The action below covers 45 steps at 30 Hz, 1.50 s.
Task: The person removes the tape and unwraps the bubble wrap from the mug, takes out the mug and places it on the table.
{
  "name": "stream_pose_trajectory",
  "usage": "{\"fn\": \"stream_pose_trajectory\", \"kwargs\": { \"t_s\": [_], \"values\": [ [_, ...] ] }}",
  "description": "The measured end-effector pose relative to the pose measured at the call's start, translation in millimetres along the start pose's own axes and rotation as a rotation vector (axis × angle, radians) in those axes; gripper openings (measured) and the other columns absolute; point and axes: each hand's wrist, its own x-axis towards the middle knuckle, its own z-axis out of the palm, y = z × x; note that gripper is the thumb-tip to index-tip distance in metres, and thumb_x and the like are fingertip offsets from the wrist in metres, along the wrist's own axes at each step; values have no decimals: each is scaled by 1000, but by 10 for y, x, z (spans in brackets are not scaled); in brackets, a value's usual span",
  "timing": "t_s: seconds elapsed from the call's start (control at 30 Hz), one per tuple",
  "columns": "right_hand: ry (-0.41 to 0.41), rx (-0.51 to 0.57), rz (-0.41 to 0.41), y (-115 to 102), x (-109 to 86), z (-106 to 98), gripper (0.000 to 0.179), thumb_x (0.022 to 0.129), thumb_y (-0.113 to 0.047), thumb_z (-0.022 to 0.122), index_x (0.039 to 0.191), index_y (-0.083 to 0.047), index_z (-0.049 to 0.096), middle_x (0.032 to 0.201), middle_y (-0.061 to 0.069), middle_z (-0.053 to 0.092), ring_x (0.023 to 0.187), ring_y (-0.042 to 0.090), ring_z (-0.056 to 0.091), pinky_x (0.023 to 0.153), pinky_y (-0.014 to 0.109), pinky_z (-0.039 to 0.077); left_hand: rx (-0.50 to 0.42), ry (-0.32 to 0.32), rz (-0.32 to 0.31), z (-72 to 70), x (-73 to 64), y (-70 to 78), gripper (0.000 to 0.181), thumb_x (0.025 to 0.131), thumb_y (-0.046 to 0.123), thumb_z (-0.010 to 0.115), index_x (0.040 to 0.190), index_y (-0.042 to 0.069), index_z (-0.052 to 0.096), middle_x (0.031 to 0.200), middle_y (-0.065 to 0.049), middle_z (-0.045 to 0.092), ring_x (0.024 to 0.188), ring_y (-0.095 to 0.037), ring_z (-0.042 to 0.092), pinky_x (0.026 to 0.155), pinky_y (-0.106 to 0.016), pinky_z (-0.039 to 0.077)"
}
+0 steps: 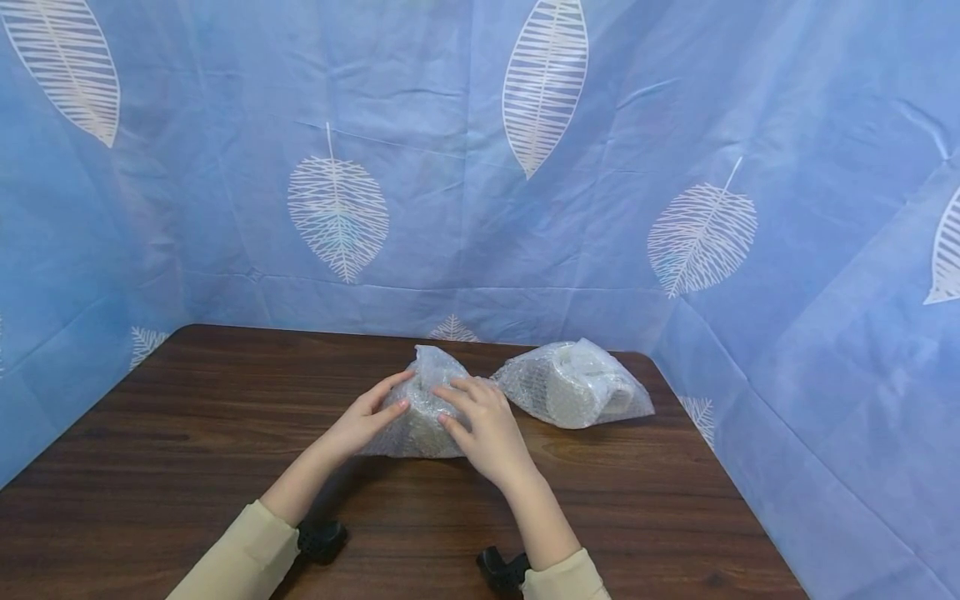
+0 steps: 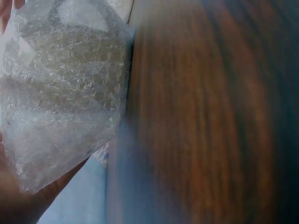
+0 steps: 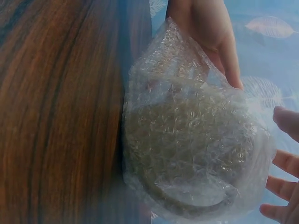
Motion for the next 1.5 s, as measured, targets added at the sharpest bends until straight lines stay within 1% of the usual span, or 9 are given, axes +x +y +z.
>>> {"fn": "stream_pose_trajectory", "kwargs": {
  "t_s": [0.17,0.37,0.53,0.63,0.77,0.93,1.13,1.37,1.5],
  "values": [
    [-44,-106,-40,-43,3,4,42,91,-22,68,132,-23,60,127,8,56,124,33,46,101,66,26,6,8,7,18,-2,-1,53,102,19,49,149,5,31,154,-19,21,141,-39,15,106,-63,21],
    [-131,-236,-18,-142,13,-11,44,95,-29,62,138,-32,54,118,2,53,116,25,49,99,68,26,-7,-5,9,24,-8,3,53,102,19,49,150,5,30,155,-19,20,141,-38,14,106,-62,20],
    [-142,-325,-12,-193,39,3,45,94,-28,64,137,-35,54,113,1,53,111,25,51,96,71,28,-12,-14,9,35,-7,2,54,102,20,49,150,6,30,155,-18,18,142,-38,13,107,-62,18],
    [-128,-358,-28,-188,46,19,44,92,-26,66,135,-34,57,108,0,54,106,24,53,92,68,35,-7,-11,12,43,-7,6,54,102,20,49,150,6,30,155,-18,19,142,-38,13,107,-62,18],
    [-99,-358,-46,-167,48,28,37,89,-24,70,126,-29,64,103,0,56,94,22,57,88,63,40,-3,-5,14,49,-8,7,53,102,19,50,150,5,31,155,-19,19,141,-39,14,106,-63,20],
    [-72,-333,-61,-147,47,35,25,85,-22,75,110,-23,69,100,1,58,83,21,61,86,65,42,-7,1,8,51,-14,16,53,102,19,50,150,5,31,155,-19,20,141,-39,15,105,-63,23],
    [-60,-305,-88,-135,45,51,19,82,-18,77,99,-20,68,98,2,58,76,17,59,71,38,51,3,2,-2,54,-8,-7,52,102,18,50,149,6,32,155,-19,20,141,-40,16,103,-63,26],
    [-43,-301,-129,-151,47,56,12,83,-15,76,91,-19,67,96,2,58,71,15,58,61,28,50,8,17,-3,74,94,-276,53,102,23,50,150,12,32,156,-16,19,141,-37,16,104,-63,26],
    [-52,-300,-137,-161,47,47,11,83,-14,76,91,-19,69,96,3,58,71,14,58,59,26,49,5,25,2,70,105,-327,53,101,26,52,150,16,34,156,-13,21,141,-35,17,103,-62,27]
  ]
}}
